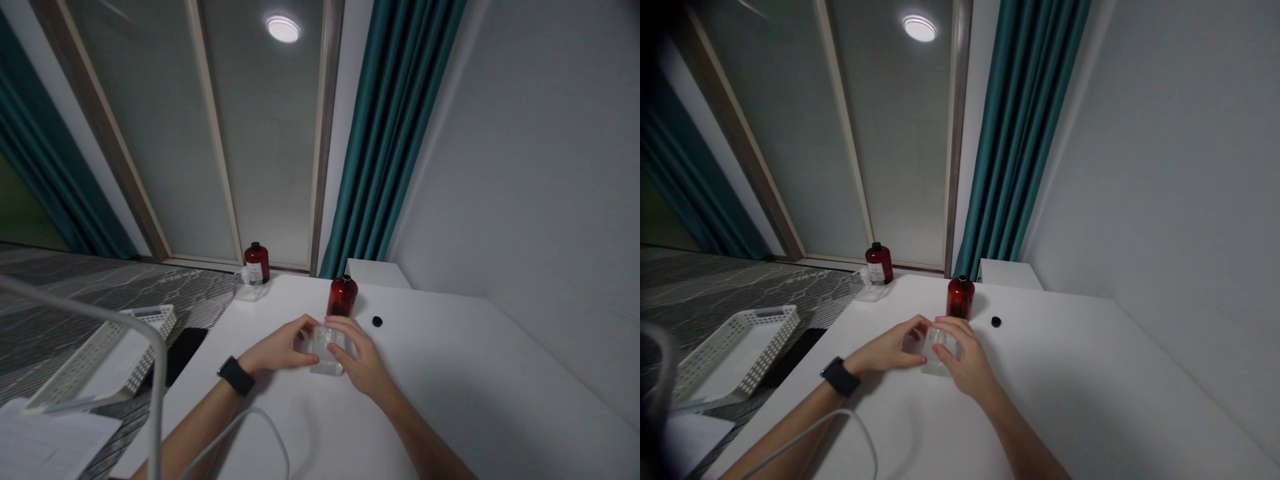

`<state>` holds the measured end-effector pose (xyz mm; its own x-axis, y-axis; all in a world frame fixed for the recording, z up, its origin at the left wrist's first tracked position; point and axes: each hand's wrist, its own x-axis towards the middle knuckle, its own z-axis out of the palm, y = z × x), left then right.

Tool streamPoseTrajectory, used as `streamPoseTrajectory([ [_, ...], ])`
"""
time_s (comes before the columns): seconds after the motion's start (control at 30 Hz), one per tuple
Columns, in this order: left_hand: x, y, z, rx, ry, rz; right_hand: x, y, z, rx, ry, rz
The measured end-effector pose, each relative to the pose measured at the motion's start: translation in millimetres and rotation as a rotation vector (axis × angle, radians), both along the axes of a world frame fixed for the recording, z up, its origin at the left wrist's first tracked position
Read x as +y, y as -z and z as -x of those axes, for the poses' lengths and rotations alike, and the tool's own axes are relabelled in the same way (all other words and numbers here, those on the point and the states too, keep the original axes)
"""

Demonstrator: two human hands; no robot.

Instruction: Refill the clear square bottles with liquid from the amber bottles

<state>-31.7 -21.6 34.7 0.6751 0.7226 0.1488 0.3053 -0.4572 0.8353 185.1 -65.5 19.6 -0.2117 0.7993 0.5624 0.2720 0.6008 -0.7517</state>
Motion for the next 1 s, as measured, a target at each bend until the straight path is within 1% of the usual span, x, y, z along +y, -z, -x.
streamPoseTrajectory([
  [0.2, -0.3, -0.7, -0.6, -0.002, -0.007, 0.000, 0.0, 0.4, 0.9, 0.026, -0.015, 0.013],
  [0.5, 0.4, 0.0, -0.1, -0.002, -0.006, -0.017, -0.3, 2.0, 0.2, -0.005, 0.007, 0.028],
  [0.67, 2.1, 3.4, 1.9, -0.015, 0.012, -0.026, -2.3, 5.5, -4.7, -0.019, 0.011, 0.113],
  [0.8, 3.2, 8.4, 1.9, -0.008, 0.004, -0.017, -0.3, 4.8, -15.2, -0.054, 0.039, 0.145],
  [0.9, 3.0, 11.6, 0.2, 0.001, -0.027, -0.005, 2.0, 2.6, -24.8, -0.128, 0.016, 0.201],
  [1.0, 1.9, 12.8, -1.7, 0.006, -0.034, -0.038, 2.8, 1.6, -30.4, -0.176, -0.023, 0.249],
])
